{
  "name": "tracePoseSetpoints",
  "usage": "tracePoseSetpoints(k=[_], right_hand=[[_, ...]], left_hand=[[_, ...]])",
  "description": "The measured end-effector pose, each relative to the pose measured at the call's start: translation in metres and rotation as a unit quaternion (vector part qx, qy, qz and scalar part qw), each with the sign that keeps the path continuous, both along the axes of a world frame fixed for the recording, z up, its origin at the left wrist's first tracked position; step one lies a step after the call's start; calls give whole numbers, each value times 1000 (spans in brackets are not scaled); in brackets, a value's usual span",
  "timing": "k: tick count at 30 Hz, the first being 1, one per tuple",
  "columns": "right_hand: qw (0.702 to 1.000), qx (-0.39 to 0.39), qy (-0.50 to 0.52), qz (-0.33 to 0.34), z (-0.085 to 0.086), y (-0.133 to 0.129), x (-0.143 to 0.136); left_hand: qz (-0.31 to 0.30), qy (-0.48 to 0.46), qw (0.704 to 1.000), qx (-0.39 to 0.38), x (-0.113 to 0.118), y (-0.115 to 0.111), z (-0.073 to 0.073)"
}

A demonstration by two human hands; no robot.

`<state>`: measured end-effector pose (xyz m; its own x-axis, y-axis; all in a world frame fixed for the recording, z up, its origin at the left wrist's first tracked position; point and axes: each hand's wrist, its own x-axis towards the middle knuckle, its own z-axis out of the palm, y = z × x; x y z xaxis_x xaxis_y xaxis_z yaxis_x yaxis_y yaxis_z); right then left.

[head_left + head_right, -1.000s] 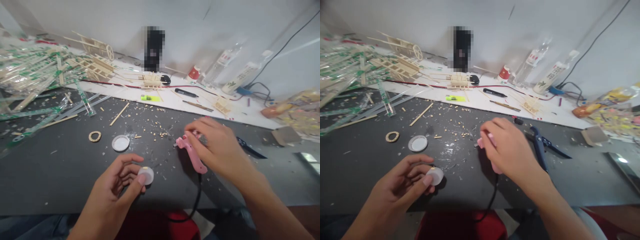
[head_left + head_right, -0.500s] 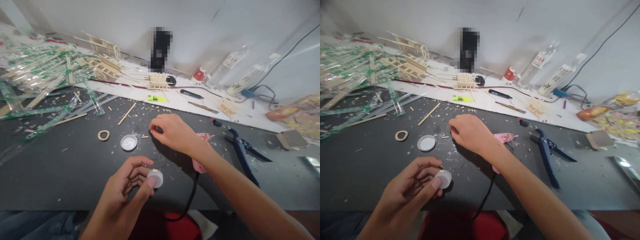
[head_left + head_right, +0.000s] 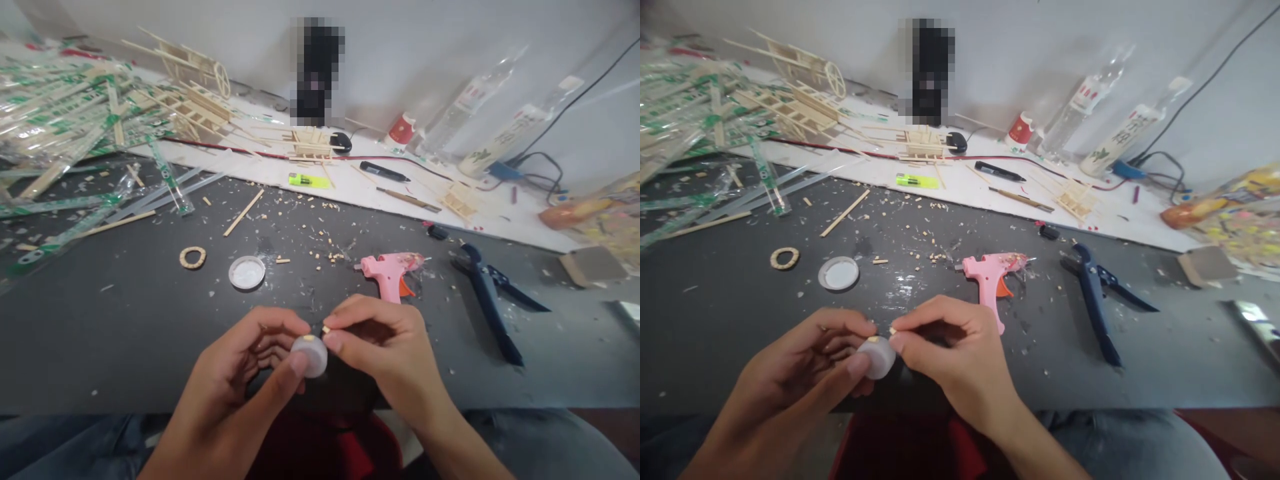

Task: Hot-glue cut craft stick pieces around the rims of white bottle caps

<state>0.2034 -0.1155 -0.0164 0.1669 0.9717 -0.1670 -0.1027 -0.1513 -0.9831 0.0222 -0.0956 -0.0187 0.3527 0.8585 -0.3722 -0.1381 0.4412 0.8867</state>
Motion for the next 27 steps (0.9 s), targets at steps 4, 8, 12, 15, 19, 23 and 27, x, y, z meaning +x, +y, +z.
tracePoseSetpoints(k=[4, 8, 12, 15, 19, 23, 27], right_hand=[[997, -45, 52, 37, -2, 2, 3], [992, -78, 74, 67, -2, 3, 7], [985, -120, 93, 77, -1, 5, 7], [984, -134, 94, 67, 0, 3, 5], [988, -130, 69, 52, 1, -1, 2], [992, -111, 28, 44, 1, -4, 2], [992, -121, 23, 35, 2, -3, 2]], left_hand=[[13, 0, 1000, 7, 1, 0, -1], [16, 4, 1000, 5, 1, -1, 0], [18, 24, 1000, 8, 2, -1, 0], [17, 42, 999, 22, 2, -1, -1], [11, 62, 997, 39, 2, 0, -2], [-6, 67, 996, 57, 1, 0, -2], [-19, 80, 994, 74, 0, 0, -2]])
